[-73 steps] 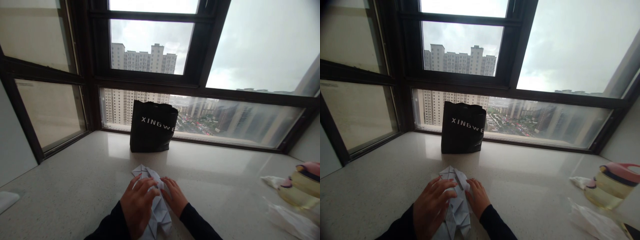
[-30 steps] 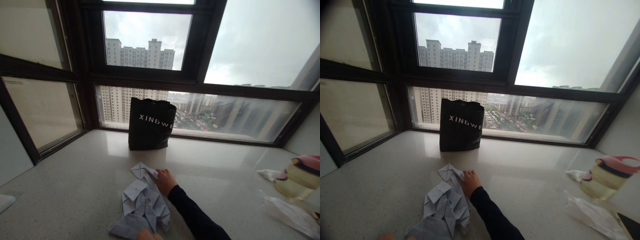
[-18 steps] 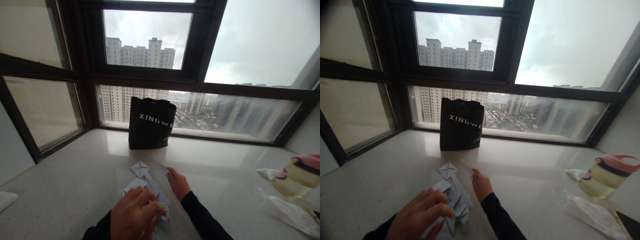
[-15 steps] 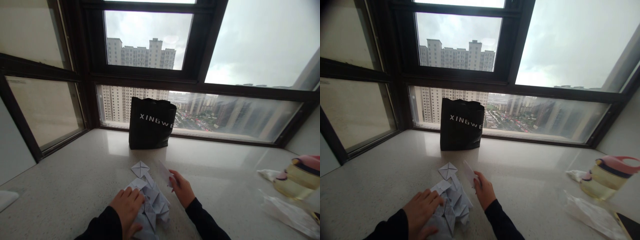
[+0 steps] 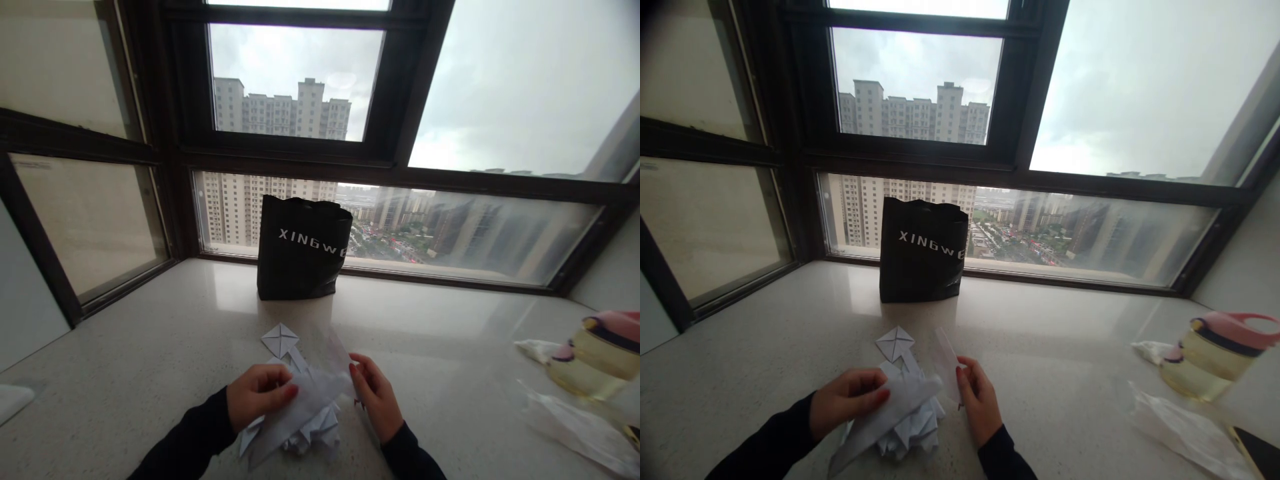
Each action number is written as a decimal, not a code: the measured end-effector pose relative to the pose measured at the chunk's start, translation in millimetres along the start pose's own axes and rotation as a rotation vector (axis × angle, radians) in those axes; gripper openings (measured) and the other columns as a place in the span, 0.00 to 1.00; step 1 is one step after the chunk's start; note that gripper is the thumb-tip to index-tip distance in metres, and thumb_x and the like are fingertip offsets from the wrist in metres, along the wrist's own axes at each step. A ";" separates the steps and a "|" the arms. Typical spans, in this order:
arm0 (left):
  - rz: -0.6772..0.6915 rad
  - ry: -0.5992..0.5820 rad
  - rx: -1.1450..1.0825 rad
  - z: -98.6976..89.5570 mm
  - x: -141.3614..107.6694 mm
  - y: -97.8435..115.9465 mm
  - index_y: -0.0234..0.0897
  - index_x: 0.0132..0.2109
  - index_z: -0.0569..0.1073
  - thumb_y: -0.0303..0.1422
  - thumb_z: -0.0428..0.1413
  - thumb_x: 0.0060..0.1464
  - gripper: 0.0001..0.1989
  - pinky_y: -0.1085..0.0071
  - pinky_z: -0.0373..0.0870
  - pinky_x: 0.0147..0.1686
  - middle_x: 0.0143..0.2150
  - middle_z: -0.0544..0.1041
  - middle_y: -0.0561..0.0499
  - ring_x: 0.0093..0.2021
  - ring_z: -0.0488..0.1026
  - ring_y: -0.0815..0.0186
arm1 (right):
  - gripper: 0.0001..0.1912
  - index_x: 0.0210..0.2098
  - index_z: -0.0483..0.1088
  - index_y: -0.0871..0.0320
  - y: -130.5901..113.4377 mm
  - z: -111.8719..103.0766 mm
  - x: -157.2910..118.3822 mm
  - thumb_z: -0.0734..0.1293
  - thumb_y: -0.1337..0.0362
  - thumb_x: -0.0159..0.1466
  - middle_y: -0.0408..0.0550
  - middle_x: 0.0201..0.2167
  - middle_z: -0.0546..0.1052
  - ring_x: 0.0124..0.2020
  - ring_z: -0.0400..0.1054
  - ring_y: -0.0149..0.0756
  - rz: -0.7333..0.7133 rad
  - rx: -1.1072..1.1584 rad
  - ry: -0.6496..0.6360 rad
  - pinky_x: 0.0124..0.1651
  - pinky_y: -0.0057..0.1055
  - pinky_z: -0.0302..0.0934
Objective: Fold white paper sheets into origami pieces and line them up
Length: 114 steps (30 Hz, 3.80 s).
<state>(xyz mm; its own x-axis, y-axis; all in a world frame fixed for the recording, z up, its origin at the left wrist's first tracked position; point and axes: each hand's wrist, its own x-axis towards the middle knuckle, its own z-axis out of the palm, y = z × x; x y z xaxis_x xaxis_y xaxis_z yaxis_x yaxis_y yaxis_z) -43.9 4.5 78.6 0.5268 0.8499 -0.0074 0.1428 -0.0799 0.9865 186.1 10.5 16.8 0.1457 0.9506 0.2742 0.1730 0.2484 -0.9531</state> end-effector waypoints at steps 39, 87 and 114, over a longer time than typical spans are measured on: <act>0.617 0.393 0.281 35.6 2.5 -30.8 0.41 0.40 0.72 0.24 0.50 0.48 0.13 0.70 0.65 0.42 0.40 0.72 0.46 0.42 0.68 0.62 | 0.19 0.40 0.66 0.57 -51.1 23.1 -3.5 0.68 0.61 0.49 0.39 0.20 0.67 0.21 0.61 0.27 0.201 0.468 -0.257 0.25 0.25 0.54; 0.406 0.858 -0.739 -14.3 20.5 -36.0 0.40 0.54 0.56 0.37 0.58 0.41 0.32 0.66 0.66 0.42 0.47 0.70 0.42 0.46 0.67 0.59 | 0.32 0.50 0.56 0.55 -46.9 54.8 -11.4 0.65 0.73 0.46 0.44 0.29 0.70 0.34 0.64 0.36 -0.069 -0.627 -0.441 0.41 0.33 0.54; 0.416 0.843 -0.687 -12.7 24.9 -47.4 0.39 0.54 0.56 0.36 0.57 0.41 0.32 0.68 0.65 0.43 0.44 0.72 0.44 0.45 0.67 0.60 | 0.03 0.18 0.69 0.58 -5.2 50.2 45.6 0.68 0.69 0.41 0.44 0.21 0.71 0.28 0.64 0.36 0.025 -0.845 -0.386 0.33 0.31 0.54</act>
<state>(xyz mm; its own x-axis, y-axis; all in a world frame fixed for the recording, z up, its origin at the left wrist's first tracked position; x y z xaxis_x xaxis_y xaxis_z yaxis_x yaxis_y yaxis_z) -48.2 36.1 33.7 -0.3346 0.9223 0.1936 -0.5304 -0.3541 0.7702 142.9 62.0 27.8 -0.1490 0.9876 0.0485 0.8483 0.1529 -0.5069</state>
